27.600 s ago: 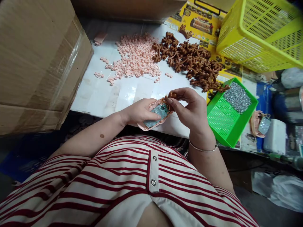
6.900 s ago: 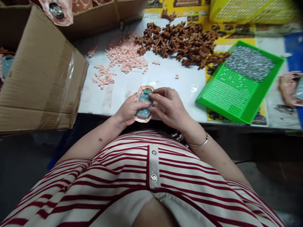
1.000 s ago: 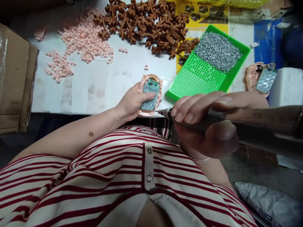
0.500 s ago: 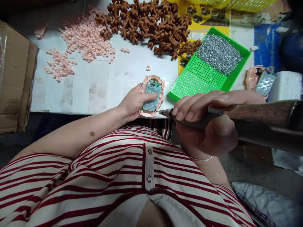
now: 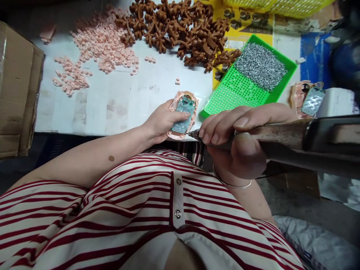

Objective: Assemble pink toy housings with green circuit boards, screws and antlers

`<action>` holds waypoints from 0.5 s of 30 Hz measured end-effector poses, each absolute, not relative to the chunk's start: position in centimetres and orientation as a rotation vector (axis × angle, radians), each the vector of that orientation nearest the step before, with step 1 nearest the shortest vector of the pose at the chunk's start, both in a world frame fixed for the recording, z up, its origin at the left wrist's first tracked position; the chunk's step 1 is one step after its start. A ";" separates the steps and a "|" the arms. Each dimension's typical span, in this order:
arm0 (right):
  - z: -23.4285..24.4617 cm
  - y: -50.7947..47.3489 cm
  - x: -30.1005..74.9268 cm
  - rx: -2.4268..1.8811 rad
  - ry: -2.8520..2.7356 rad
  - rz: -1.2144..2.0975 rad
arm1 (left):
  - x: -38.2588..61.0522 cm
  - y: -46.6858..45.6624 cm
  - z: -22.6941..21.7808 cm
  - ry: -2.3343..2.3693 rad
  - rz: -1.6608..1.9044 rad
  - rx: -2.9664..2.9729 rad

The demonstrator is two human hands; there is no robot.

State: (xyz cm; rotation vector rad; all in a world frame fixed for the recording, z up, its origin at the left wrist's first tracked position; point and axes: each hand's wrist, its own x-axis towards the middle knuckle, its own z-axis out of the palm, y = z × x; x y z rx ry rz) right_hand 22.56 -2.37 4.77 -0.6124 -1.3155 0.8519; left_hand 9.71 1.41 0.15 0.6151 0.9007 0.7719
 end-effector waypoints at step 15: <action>6.4 -5.1 24.8 -0.790 -1.091 0.452 | 8.3 1.0 -0.1 0.738 0.754 0.634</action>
